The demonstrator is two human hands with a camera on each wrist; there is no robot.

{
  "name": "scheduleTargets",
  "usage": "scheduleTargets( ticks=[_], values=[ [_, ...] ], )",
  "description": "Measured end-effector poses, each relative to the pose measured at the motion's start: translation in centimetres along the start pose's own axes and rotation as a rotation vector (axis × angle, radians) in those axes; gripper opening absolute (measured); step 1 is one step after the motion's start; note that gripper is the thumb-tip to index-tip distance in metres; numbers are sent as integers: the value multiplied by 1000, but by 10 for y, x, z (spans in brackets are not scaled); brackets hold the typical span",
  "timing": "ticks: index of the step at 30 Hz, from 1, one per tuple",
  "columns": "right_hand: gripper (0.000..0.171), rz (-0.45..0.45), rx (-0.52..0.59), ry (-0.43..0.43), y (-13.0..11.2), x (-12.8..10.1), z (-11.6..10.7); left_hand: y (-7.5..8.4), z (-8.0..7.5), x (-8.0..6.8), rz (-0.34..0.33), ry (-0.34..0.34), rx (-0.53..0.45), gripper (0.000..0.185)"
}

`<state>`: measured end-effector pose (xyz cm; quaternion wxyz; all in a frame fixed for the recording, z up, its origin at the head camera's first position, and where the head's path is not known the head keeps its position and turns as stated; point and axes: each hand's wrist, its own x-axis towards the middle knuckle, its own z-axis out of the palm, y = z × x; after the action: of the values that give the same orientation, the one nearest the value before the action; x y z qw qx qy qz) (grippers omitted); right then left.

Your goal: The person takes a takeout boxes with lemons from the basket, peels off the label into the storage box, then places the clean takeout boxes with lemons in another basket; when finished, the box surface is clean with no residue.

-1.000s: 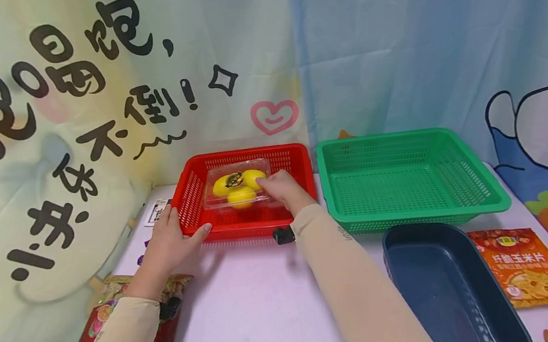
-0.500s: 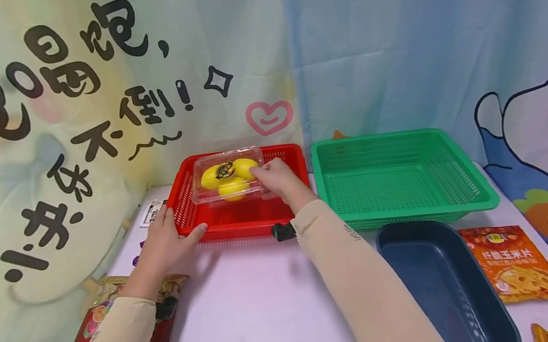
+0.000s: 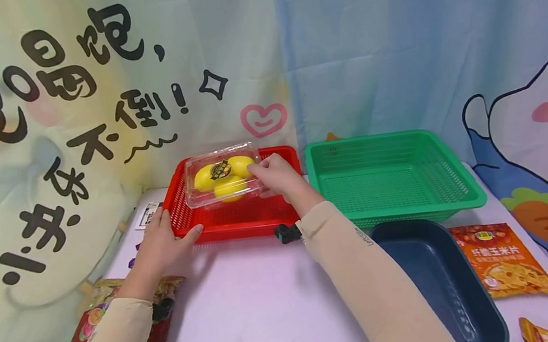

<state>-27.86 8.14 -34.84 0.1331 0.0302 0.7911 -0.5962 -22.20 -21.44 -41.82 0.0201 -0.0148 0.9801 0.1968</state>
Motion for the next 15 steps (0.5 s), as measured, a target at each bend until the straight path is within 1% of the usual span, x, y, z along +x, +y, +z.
scheduleTargets(
  ticks=[4,11,15],
  values=[
    [47,-1,-7,8,0,-8,-6,0,0,-1,5,6,2,118],
    [50,21,-19,29,1,-17,-17,2,1,-1,9,17,5,117],
    [50,7,-24,26,4,-24,-24,4,1,-1,6,21,3,117]
  ],
)
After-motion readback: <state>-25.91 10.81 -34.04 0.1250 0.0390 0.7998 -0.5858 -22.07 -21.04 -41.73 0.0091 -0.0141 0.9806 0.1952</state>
